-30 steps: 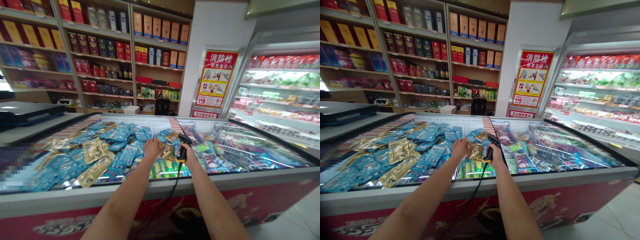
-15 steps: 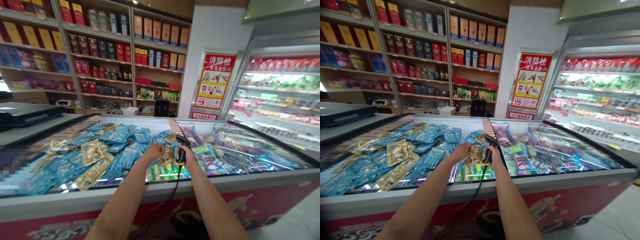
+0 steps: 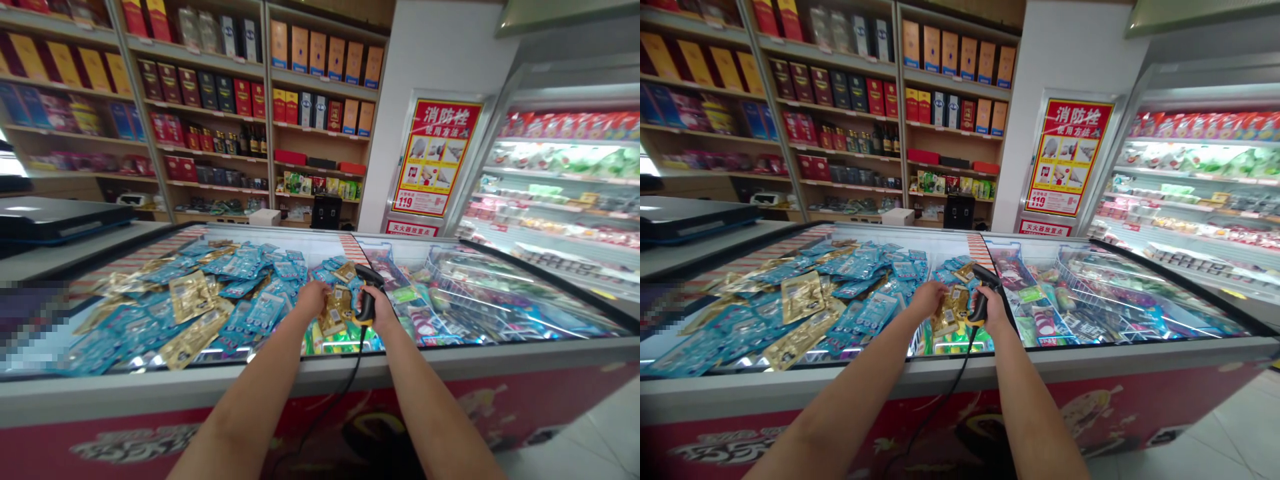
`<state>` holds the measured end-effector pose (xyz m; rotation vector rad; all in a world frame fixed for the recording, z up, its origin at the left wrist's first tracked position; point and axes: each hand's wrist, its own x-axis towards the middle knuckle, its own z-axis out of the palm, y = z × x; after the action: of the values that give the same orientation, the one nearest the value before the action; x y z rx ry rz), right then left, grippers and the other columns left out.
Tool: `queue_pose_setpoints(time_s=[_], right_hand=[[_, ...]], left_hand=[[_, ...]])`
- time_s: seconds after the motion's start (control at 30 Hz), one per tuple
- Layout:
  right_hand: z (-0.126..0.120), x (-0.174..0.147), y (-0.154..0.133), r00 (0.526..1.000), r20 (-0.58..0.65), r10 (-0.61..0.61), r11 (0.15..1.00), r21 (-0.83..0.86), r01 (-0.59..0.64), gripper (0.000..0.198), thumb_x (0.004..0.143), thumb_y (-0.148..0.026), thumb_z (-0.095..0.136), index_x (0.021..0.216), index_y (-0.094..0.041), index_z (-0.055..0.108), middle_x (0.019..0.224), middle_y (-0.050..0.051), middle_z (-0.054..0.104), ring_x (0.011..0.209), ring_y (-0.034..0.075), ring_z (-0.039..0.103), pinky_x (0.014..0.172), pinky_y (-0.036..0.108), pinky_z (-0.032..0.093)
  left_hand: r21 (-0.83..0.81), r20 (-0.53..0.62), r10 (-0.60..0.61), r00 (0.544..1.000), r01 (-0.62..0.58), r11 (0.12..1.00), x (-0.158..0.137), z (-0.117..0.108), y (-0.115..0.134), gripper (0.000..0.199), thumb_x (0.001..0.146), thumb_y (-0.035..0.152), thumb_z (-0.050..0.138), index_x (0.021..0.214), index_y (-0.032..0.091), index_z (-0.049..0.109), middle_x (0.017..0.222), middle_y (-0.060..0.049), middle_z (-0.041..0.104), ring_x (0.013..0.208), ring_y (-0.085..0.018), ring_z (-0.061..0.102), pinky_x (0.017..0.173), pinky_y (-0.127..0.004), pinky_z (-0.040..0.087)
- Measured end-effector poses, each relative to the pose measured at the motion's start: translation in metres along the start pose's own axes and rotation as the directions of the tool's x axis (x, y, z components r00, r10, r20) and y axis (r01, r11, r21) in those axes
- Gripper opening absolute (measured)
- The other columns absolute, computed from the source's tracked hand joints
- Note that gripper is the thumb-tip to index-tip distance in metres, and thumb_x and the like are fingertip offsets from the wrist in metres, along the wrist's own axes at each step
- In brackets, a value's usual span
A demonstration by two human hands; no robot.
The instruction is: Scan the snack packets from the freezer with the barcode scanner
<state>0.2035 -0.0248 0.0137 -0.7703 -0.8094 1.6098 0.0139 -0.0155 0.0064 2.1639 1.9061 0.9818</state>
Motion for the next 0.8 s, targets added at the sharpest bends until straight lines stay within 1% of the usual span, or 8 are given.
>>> queue_pose_setpoints(time_s=[0.13, 0.27, 0.33, 0.5, 0.57, 0.67, 0.73, 0.8], right_hand=[[0.0008, -0.0028, -0.0009, 1.000, 0.015, -0.018, 1.000, -0.013, 0.018, 0.018, 0.062, -0.030, 0.068, 0.067, -0.016, 0.058, 0.053, -0.001, 0.058, 0.043, 0.010, 0.049, 0.041, 0.022, 0.038], [0.0030, -0.0063, -0.0024, 0.999, 0.033, -0.039, 0.999, -0.030, 0.040, 0.020, 0.062, -0.032, 0.069, 0.065, -0.015, 0.059, 0.054, 0.000, 0.059, 0.043, 0.010, 0.049, 0.040, 0.022, 0.038], [0.0045, -0.0079, -0.0032, 0.998, 0.031, -0.055, 0.998, -0.025, 0.056, 0.019, 0.062, -0.032, 0.069, 0.063, -0.016, 0.059, 0.053, 0.000, 0.058, 0.043, 0.010, 0.049, 0.040, 0.022, 0.037], [0.0048, -0.0077, -0.0034, 0.996, 0.014, -0.090, 0.996, -0.001, 0.090, 0.018, 0.062, -0.031, 0.068, 0.064, -0.017, 0.058, 0.053, 0.000, 0.057, 0.042, 0.010, 0.048, 0.040, 0.022, 0.037], [0.0039, -0.0062, -0.0027, 0.997, 0.020, -0.076, 0.997, -0.015, 0.076, 0.017, 0.062, -0.031, 0.068, 0.065, -0.017, 0.057, 0.053, -0.001, 0.057, 0.041, 0.010, 0.047, 0.040, 0.023, 0.037], [0.0033, -0.0054, -0.0021, 0.998, 0.037, -0.056, 0.996, -0.062, 0.058, 0.018, 0.063, -0.031, 0.067, 0.063, -0.016, 0.057, 0.052, 0.000, 0.057, 0.041, 0.010, 0.048, 0.040, 0.023, 0.036], [0.0037, -0.0063, -0.0021, 0.997, 0.046, -0.056, 0.994, -0.096, 0.060, 0.019, 0.063, -0.032, 0.067, 0.062, -0.016, 0.057, 0.052, 0.000, 0.057, 0.042, 0.010, 0.048, 0.041, 0.023, 0.035], [0.0041, -0.0076, -0.0019, 0.996, 0.057, -0.061, 0.990, -0.126, 0.068, 0.020, 0.064, -0.033, 0.066, 0.060, -0.015, 0.058, 0.052, 0.001, 0.057, 0.043, 0.010, 0.048, 0.041, 0.023, 0.035]], left_hand=[[-0.085, -0.145, -0.062, 0.987, 0.049, 0.995, 0.0007, 0.0012, 0.0032, 0.025, 0.084, 0.015, 0.041, 0.089, 0.017, 0.066, 0.091, -0.009, 0.064, 0.089, -0.021, 0.059, 0.081, -0.033, 0.044], [-0.287, -0.329, -0.198, 0.923, 0.102, 0.953, 0.0022, 0.0010, 0.0043, 0.024, 0.086, 0.015, 0.039, 0.103, 0.016, 0.055, 0.093, -0.009, 0.060, 0.087, -0.019, 0.058, 0.078, -0.032, 0.046], [-0.348, -0.376, -0.234, 0.897, 0.098, 0.932, 0.0027, 0.0014, 0.0031, 0.026, 0.087, 0.014, 0.037, 0.108, 0.016, 0.052, 0.097, -0.009, 0.058, 0.088, -0.018, 0.057, 0.077, -0.032, 0.047], [-0.312, -0.464, -0.206, 0.862, 0.059, 0.948, 0.0043, 0.0026, -0.0027, 0.032, 0.084, 0.008, 0.034, 0.108, 0.014, 0.054, 0.104, -0.011, 0.054, 0.100, -0.019, 0.052, 0.088, -0.034, 0.044], [-0.315, -0.468, -0.236, 0.852, 0.089, 0.945, 0.0049, 0.0024, -0.0036, 0.037, 0.079, 0.007, 0.041, 0.113, 0.012, 0.053, 0.109, -0.012, 0.053, 0.104, -0.020, 0.051, 0.092, -0.034, 0.042], [-0.355, -0.407, -0.315, 0.857, 0.170, 0.919, 0.0051, 0.0007, -0.0026, 0.053, 0.073, 0.010, 0.053, 0.125, 0.012, 0.047, 0.116, -0.014, 0.052, 0.102, -0.021, 0.054, 0.089, -0.034, 0.044], [-0.369, -0.335, -0.315, 0.888, 0.184, 0.911, 0.0046, -0.0009, -0.0015, 0.047, 0.075, 0.013, 0.054, 0.122, 0.014, 0.051, 0.111, -0.012, 0.058, 0.097, -0.021, 0.058, 0.086, -0.033, 0.045], [-0.377, -0.266, -0.289, 0.920, 0.177, 0.909, 0.0039, -0.0024, -0.0009, 0.031, 0.079, 0.016, 0.053, 0.109, 0.015, 0.061, 0.098, -0.008, 0.065, 0.090, -0.020, 0.061, 0.083, -0.032, 0.046]])
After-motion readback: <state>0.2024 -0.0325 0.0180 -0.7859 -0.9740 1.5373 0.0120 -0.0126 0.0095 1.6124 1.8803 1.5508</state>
